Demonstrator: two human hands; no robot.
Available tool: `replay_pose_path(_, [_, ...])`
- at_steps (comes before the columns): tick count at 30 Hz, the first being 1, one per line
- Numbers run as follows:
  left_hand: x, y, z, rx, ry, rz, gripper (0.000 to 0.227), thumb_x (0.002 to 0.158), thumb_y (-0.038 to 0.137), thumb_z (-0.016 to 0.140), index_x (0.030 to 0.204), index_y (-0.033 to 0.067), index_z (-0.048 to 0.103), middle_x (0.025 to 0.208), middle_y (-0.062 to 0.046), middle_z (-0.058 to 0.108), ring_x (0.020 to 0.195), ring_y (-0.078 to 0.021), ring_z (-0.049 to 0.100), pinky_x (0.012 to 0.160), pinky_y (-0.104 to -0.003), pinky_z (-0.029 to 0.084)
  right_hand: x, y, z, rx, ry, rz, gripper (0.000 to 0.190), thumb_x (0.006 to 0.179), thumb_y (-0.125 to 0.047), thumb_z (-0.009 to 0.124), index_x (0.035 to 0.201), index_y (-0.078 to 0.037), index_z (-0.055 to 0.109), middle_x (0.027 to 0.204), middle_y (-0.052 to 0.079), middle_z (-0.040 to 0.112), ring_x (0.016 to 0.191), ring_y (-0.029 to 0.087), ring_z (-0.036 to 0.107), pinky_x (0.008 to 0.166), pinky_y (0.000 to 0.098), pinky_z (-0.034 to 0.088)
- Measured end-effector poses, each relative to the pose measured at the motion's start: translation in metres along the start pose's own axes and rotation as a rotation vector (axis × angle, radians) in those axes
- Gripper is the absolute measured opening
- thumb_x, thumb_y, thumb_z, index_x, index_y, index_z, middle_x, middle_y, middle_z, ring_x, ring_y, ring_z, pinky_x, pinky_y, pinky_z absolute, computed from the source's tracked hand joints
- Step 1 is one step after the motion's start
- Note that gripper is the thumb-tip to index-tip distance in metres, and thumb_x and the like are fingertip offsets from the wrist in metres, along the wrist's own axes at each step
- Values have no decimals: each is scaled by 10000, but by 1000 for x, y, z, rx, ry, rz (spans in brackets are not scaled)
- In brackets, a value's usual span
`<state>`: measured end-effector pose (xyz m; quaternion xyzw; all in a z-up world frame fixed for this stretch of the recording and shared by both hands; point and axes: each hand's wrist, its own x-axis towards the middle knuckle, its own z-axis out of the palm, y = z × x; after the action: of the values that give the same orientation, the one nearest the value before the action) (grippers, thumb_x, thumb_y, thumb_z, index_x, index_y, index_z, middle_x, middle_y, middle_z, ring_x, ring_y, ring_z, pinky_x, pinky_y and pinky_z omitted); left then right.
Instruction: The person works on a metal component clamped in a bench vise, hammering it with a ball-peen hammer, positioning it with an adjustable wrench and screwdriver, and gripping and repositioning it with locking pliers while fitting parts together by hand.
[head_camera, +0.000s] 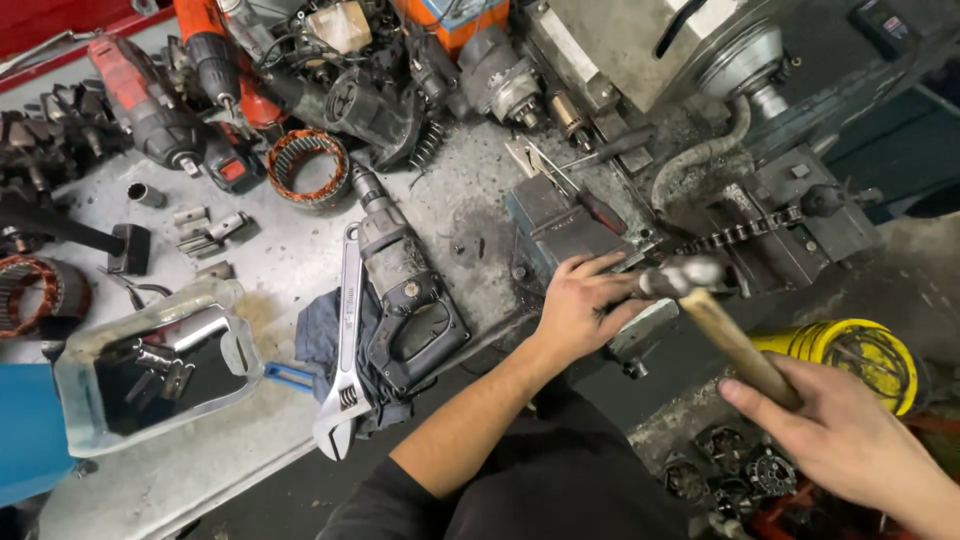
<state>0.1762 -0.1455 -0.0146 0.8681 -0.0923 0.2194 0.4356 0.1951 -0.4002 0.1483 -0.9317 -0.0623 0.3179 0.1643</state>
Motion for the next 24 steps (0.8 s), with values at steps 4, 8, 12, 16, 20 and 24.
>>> replay_pose_path(4, [0, -5, 2, 18, 19, 38, 271, 955, 350, 704, 1171, 200, 766, 1287, 48, 738, 1364, -217, 603, 1145, -464, 402, 7, 20, 20, -21, 14, -15, 381, 934, -454, 744, 948, -75, 715, 615, 42, 486, 595, 141, 434, 549, 336, 395])
replay_pose_path(8, [-2, -5, 1, 18, 27, 56, 247, 962, 337, 692, 1160, 206, 762, 1312, 58, 737, 1378, -215, 606, 1146, -460, 405, 0, 9, 27, -35, 45, 63, 453, 905, -490, 765, 870, -48, 670, 613, 65, 521, 567, 179, 532, 559, 353, 472])
replay_pose_path(12, [-3, -8, 5, 7, 16, 44, 275, 973, 361, 691, 1195, 214, 758, 1333, 68, 720, 1379, -209, 601, 1150, -456, 415, -12, 14, 20, 166, 59, 57, 311, 892, -368, 741, 1035, -92, 729, 680, 73, 598, 621, 167, 549, 561, 350, 483])
replay_pose_path(16, [-2, -9, 1, 15, 16, 60, 399, 943, 398, 724, 1276, 178, 734, 1412, 28, 667, 1450, -271, 545, 1218, -498, 366, 0, 24, 37, 201, 245, -312, 381, 857, -428, 712, 1057, -105, 747, 789, -64, 731, 726, 80, 613, 639, 246, 494])
replay_pose_path(20, [-17, 16, -46, -39, 90, 52, 641, 821, 405, 780, 1340, 48, 663, 1479, -98, 592, 1474, -377, 459, 1237, -558, 292, 1, 22, 29, -18, -4, 155, 345, 974, -382, 723, 1035, -46, 672, 717, 77, 523, 623, 161, 481, 533, 348, 481])
replay_pose_path(24, [-64, 11, -58, -165, 210, -94, 651, 785, 308, 833, 1324, -9, 649, 1423, -162, 625, 1431, -379, 506, 1191, -511, 396, -12, 38, 11, 74, 159, 73, 302, 919, -377, 763, 1000, -87, 737, 629, 34, 521, 541, 141, 473, 474, 331, 417])
